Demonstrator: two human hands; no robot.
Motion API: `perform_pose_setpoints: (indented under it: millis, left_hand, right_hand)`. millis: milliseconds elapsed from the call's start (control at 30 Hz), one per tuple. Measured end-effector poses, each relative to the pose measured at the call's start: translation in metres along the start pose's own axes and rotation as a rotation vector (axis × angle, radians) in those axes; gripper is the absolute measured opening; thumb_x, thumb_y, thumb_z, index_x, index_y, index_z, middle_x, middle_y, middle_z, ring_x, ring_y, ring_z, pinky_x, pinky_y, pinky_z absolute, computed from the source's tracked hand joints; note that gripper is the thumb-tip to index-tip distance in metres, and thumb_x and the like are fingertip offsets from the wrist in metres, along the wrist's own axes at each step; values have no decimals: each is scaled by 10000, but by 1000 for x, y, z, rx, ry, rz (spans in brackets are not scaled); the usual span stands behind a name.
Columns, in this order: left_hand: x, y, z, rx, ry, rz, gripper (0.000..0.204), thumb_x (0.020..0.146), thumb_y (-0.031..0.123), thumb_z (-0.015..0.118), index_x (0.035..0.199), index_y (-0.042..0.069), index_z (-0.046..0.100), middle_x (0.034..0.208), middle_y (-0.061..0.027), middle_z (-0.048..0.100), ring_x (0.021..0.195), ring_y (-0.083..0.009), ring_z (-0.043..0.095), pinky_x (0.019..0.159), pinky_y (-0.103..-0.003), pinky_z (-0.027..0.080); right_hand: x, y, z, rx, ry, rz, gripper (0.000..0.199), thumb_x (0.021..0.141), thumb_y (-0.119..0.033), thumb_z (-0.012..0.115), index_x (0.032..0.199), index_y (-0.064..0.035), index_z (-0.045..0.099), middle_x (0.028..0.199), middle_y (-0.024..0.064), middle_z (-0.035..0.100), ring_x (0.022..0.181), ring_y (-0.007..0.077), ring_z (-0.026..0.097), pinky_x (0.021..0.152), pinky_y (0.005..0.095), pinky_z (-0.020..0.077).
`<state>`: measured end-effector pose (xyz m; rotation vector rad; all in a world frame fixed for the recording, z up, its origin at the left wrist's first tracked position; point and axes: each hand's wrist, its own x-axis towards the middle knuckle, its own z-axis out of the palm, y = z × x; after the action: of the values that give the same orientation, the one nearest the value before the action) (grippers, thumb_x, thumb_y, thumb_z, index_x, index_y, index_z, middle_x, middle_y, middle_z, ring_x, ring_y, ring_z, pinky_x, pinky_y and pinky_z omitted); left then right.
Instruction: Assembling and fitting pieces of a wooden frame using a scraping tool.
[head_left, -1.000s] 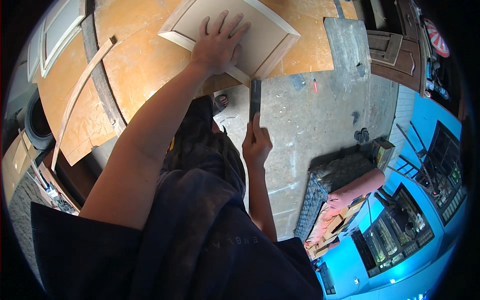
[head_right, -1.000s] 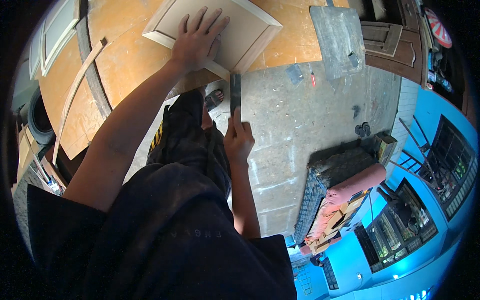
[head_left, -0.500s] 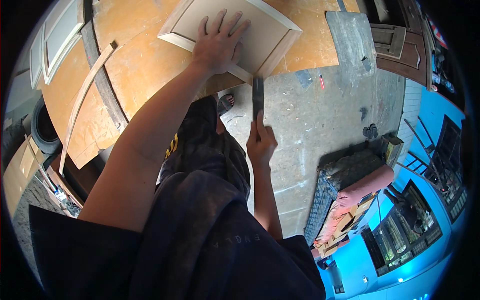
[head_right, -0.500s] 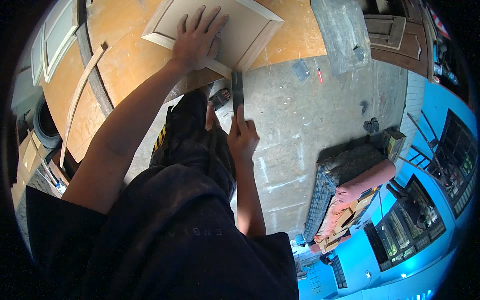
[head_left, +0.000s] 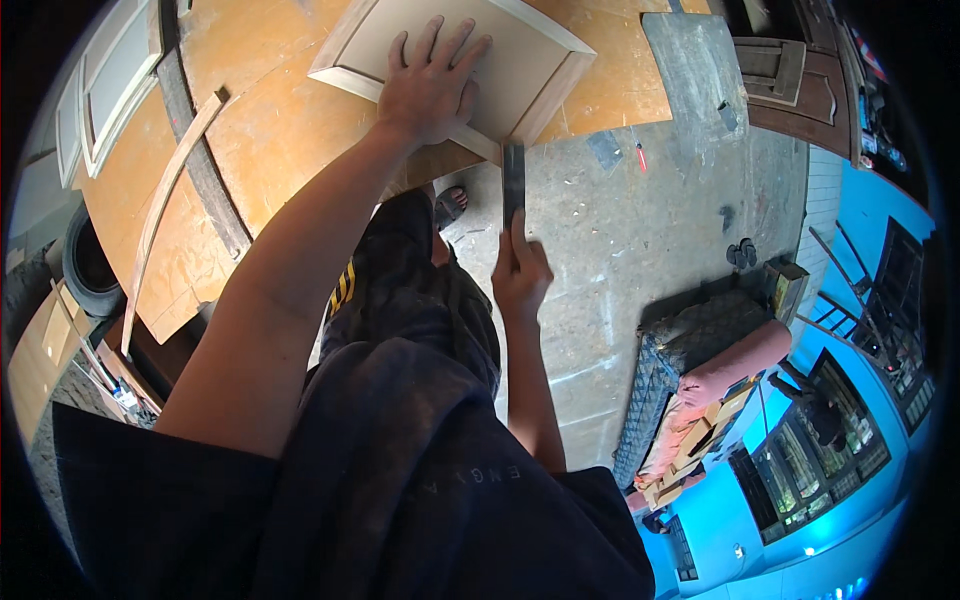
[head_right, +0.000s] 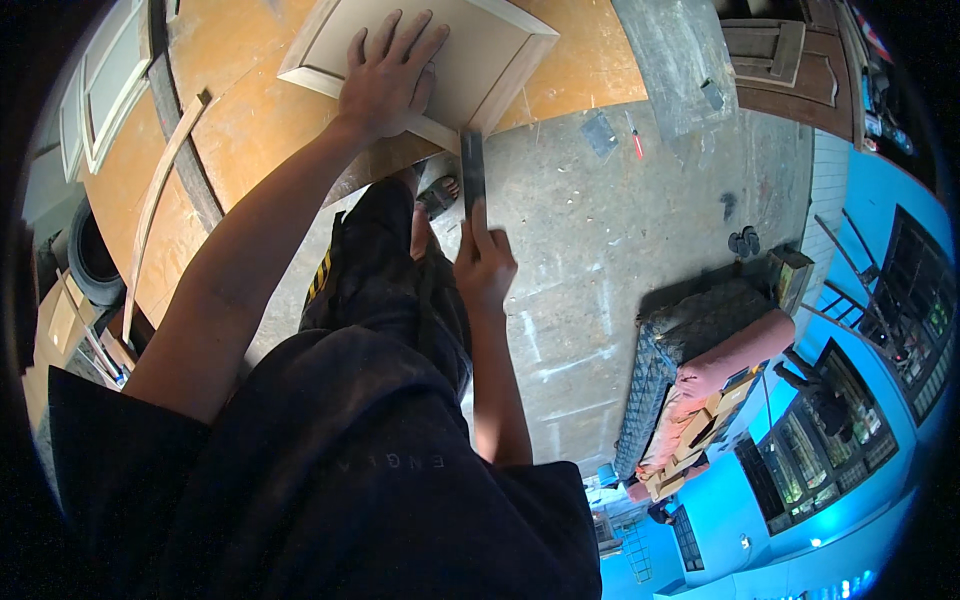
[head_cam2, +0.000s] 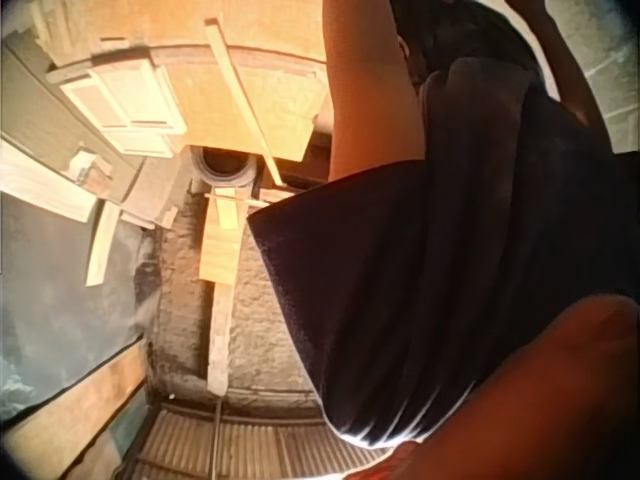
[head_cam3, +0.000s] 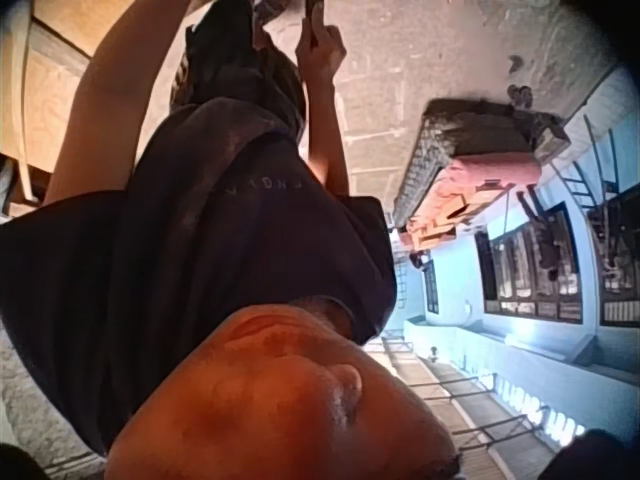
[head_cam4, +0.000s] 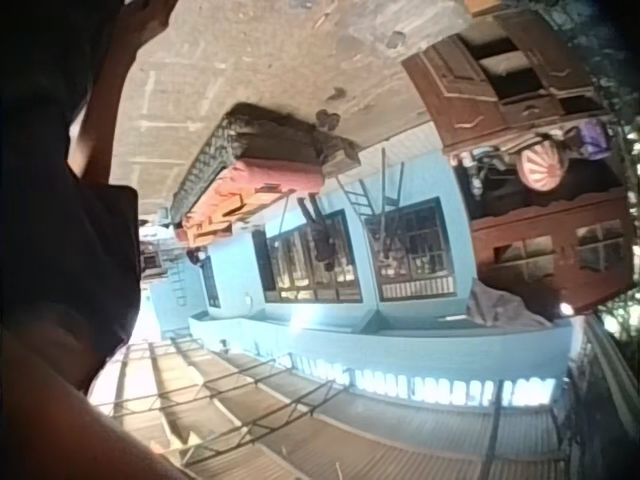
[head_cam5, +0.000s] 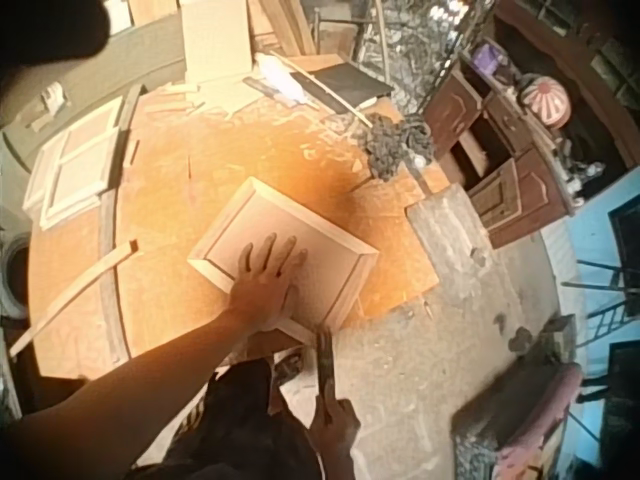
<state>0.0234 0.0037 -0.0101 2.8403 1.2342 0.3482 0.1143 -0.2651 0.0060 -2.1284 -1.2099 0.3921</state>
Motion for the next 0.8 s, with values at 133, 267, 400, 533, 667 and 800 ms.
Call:
perform_pose_setpoints:
  millis: [133,267,400,533,667,800]
  left_hand:
    - [5,1,5,-23,8,-6,561,946,338,531,1497,286,441,1600,-18,356,1479,-310,305,1163,-635,202]
    - [1,0,5,-19,-3,-12,561,948,335,525,1499,288,438,1597,-21,362,1478,-312,304,1167,-633,190]
    - [2,-2,2,-15,0,-10,568,947,337,527,1504,289,431,1603,-18,354,1485,-310,293,1169,-633,187]
    - [5,1,3,0,-39,-11,580,949,341,524,1516,292,412,1614,-14,335,1495,-309,274,1172,-633,185]
    - [4,4,3,-23,-49,-35,588,953,347,516,1526,295,393,1620,-16,325,1498,-312,267,1175,-632,177]
    - [1,1,-1,21,-66,-48,583,960,353,507,1528,293,393,1623,-18,320,1496,-313,270,1176,-632,173]
  right_hand:
    - [97,-13,26,21,67,-128,401,906,-105,721,1305,-100,678,655,104,528,524,240,543,473,373,444]
    - [42,1,15,48,74,-112,412,913,-83,719,1322,-100,670,599,78,490,490,191,465,467,347,391]
    - [-18,7,-11,60,-12,26,412,907,-78,723,1316,-94,674,595,71,493,492,190,467,468,346,391]
    - [52,-5,15,25,35,-59,386,912,-96,720,1296,-90,685,626,94,521,516,223,514,477,357,422]
    - [84,-14,21,56,36,-109,397,912,-100,718,1307,-95,678,651,100,533,527,250,541,482,362,442]
    - [-3,1,2,25,-3,-22,406,906,-96,725,1309,-96,677,651,98,532,513,244,535,476,363,441]
